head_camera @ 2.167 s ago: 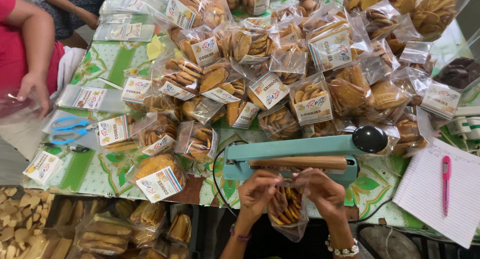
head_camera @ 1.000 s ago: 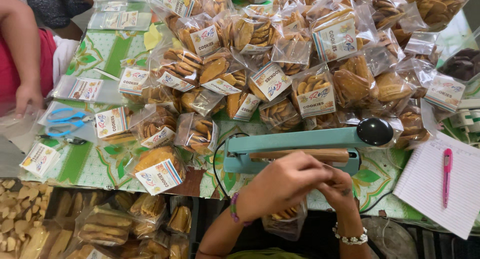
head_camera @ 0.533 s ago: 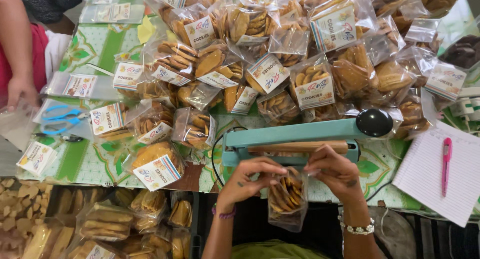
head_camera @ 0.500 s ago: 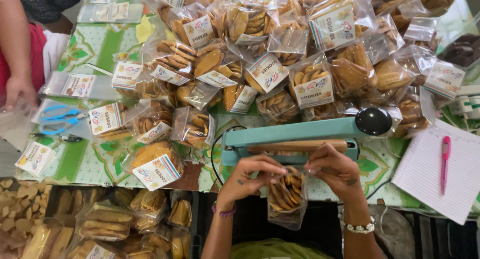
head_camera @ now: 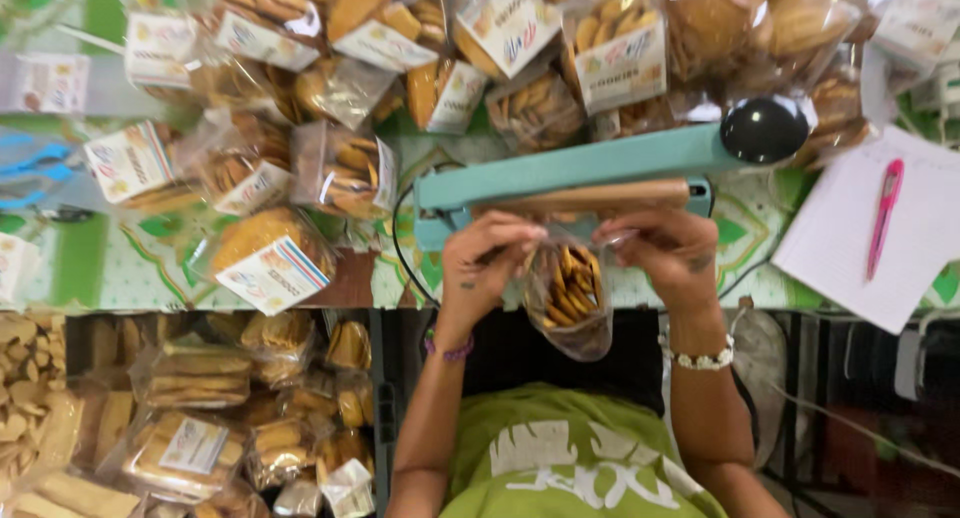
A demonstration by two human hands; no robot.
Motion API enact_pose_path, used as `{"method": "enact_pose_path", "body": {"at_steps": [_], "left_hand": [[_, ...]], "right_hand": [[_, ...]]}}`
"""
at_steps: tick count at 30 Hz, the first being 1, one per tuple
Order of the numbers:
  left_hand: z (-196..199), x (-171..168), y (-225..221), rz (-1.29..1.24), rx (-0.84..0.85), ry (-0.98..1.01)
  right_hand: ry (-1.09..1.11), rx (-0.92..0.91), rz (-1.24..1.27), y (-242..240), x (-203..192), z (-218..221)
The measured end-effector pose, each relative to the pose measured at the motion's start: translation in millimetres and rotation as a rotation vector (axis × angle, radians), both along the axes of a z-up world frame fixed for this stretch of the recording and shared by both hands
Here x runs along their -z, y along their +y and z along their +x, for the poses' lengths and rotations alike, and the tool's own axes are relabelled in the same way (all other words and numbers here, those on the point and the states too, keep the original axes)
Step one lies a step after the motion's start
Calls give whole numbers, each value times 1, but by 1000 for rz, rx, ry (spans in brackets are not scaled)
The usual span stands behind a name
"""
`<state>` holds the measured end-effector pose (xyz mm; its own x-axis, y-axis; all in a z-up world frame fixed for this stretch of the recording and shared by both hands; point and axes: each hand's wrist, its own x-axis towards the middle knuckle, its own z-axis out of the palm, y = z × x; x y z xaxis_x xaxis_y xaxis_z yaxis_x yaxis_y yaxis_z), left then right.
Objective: The person repeatedly picks up clear plastic bags filled with cookies, places them into a teal heat-sealing machine, and presses the handle to seal the top. After sealing, the person places the finished package onto a growing pile on the table. The workspace is covered with many similar packaged cookies.
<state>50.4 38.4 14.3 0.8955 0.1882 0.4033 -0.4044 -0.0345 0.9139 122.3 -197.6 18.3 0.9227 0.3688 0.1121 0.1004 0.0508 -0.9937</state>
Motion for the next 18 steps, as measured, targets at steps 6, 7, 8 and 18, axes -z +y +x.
{"method": "enact_pose_path", "body": {"at_steps": [6,7,8,18], "left_hand": [[-3,3,-6,-163,-20,8],[-4,5,-9,-211,-25,46],[-5,7,-11,-258,-31,83],[-19,5,2,167,71,-105]], "right_hand": [[-57,46,190,10,2,-5],[-54,65,167,12,2,-6],[-51,84,143,14,1,-7],[-216,-269,211,4,-12,-12]]}}
